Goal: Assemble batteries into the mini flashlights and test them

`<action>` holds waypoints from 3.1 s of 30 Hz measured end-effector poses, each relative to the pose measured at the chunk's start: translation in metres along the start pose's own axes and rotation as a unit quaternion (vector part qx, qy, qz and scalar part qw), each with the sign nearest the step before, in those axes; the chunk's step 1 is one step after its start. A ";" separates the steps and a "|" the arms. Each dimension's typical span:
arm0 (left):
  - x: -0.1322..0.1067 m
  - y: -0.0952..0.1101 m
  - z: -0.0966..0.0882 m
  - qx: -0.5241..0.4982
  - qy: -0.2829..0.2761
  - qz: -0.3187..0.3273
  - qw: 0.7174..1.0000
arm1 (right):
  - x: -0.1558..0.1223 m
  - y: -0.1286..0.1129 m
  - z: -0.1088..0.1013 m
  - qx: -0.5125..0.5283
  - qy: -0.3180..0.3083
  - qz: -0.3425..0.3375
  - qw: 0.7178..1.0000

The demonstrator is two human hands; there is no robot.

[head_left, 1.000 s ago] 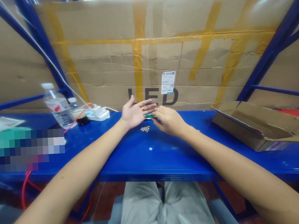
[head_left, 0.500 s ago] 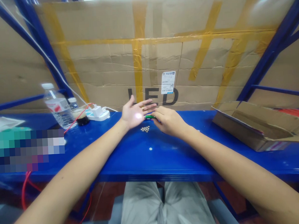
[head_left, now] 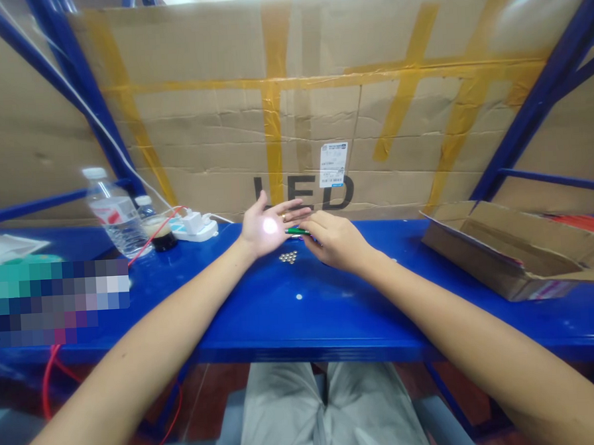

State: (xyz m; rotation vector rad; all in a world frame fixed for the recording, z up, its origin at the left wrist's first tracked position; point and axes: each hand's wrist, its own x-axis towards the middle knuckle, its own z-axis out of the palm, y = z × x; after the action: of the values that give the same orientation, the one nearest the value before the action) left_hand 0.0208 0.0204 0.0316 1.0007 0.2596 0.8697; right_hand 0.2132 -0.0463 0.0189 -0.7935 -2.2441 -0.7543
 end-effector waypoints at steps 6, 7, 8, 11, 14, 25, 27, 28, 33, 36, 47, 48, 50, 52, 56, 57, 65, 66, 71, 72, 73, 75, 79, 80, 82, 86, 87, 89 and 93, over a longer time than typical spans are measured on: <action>0.001 0.000 -0.001 -0.006 -0.004 -0.003 1.000 | -0.001 0.000 -0.001 -0.019 -0.008 0.007 1.000; 0.001 0.000 -0.001 -0.008 -0.005 -0.002 1.000 | -0.001 0.000 -0.001 -0.022 -0.010 0.011 1.000; 0.001 0.000 -0.001 -0.009 -0.005 -0.001 1.000 | -0.001 -0.001 -0.002 -0.023 -0.013 0.014 1.000; -0.001 0.000 0.001 -0.008 0.001 0.002 1.000 | -0.001 -0.002 -0.003 -0.026 -0.030 0.023 0.999; -0.002 0.000 0.004 -0.005 0.010 0.002 1.000 | 0.000 -0.002 -0.002 -0.025 -0.044 0.031 0.998; -0.001 0.001 0.001 -0.020 -0.006 -0.016 1.000 | 0.001 -0.001 -0.002 -0.016 -0.016 0.026 0.999; -0.001 0.000 0.001 -0.020 -0.004 -0.018 1.000 | 0.002 -0.002 -0.004 -0.010 -0.012 0.026 1.000; -0.001 0.000 0.001 -0.019 -0.002 -0.018 1.000 | 0.002 -0.002 -0.005 -0.008 -0.010 0.027 1.000; -0.001 0.000 0.001 -0.007 0.003 -0.009 1.000 | 0.003 -0.004 -0.007 -0.011 0.000 0.027 1.000; 0.000 0.000 0.000 -0.004 0.002 -0.010 1.000 | 0.004 -0.003 -0.007 -0.007 0.000 0.020 1.000; -0.001 0.001 0.001 -0.004 -0.002 -0.013 1.000 | 0.004 -0.002 -0.007 -0.030 0.005 0.012 0.999; -0.001 0.001 0.001 -0.005 -0.003 -0.012 1.000 | 0.004 -0.002 -0.007 -0.029 0.006 0.013 0.999; -0.001 0.001 0.002 -0.007 -0.001 -0.011 1.000 | 0.004 -0.001 -0.007 -0.023 0.005 0.015 1.000; -0.001 0.001 0.002 -0.009 0.001 -0.011 1.000 | 0.004 -0.001 -0.007 -0.015 0.005 0.017 1.000; -0.001 0.000 0.001 -0.011 -0.006 -0.012 1.000 | 0.004 0.000 -0.005 -0.019 0.011 0.016 1.000; -0.001 0.000 0.001 -0.011 -0.007 -0.012 1.000 | 0.004 0.000 -0.005 -0.019 0.010 0.016 1.000; -0.002 0.000 0.003 0.012 -0.008 -0.007 1.000 | 0.004 0.001 -0.006 0.017 -0.009 0.035 0.999; -0.001 -0.001 0.003 0.024 -0.012 -0.004 1.000 | 0.004 0.001 -0.006 0.019 -0.011 0.038 0.999; 0.004 -0.007 -0.003 0.185 -0.005 0.036 0.982 | 0.002 0.004 -0.003 0.055 -0.011 0.102 0.993; 0.005 -0.008 -0.004 0.229 0.003 0.048 0.972 | 0.001 0.005 -0.002 0.076 -0.009 0.122 0.990; 0.006 -0.009 -0.007 0.271 0.008 0.061 0.961 | 0.001 0.007 0.000 0.101 -0.009 0.139 0.985; 0.008 -0.008 -0.011 0.343 0.017 0.087 0.935 | 0.000 0.011 0.004 0.149 -0.014 0.171 0.974; 0.009 0.000 -0.020 0.432 0.046 0.124 0.892 | 0.000 0.025 0.016 0.189 -0.043 0.229 0.954; 0.009 0.002 -0.023 0.446 0.051 0.127 0.884 | 0.001 0.029 0.020 0.201 -0.048 0.233 0.950; 0.009 0.005 -0.030 0.472 0.055 0.124 0.871 | 0.003 0.037 0.027 0.223 -0.059 0.232 0.945; 0.009 0.003 -0.045 0.529 0.054 0.099 0.841 | 0.011 0.049 0.040 0.225 -0.117 0.230 0.940; 0.009 0.001 -0.049 0.551 0.057 0.093 0.827 | 0.012 0.051 0.043 0.211 -0.139 0.225 0.941; 0.009 -0.002 -0.055 0.605 0.062 0.086 0.789 | 0.015 0.052 0.048 0.178 -0.181 0.210 0.944; 0.010 -0.007 -0.065 0.689 0.043 0.114 0.715 | 0.016 0.049 0.055 0.127 -0.251 0.190 0.940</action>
State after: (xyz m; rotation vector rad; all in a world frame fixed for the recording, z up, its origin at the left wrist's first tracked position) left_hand -0.0051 0.0668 -0.0077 2.4338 0.9677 0.8839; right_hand 0.2171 0.0284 0.0094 -1.3519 -2.4357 -0.0706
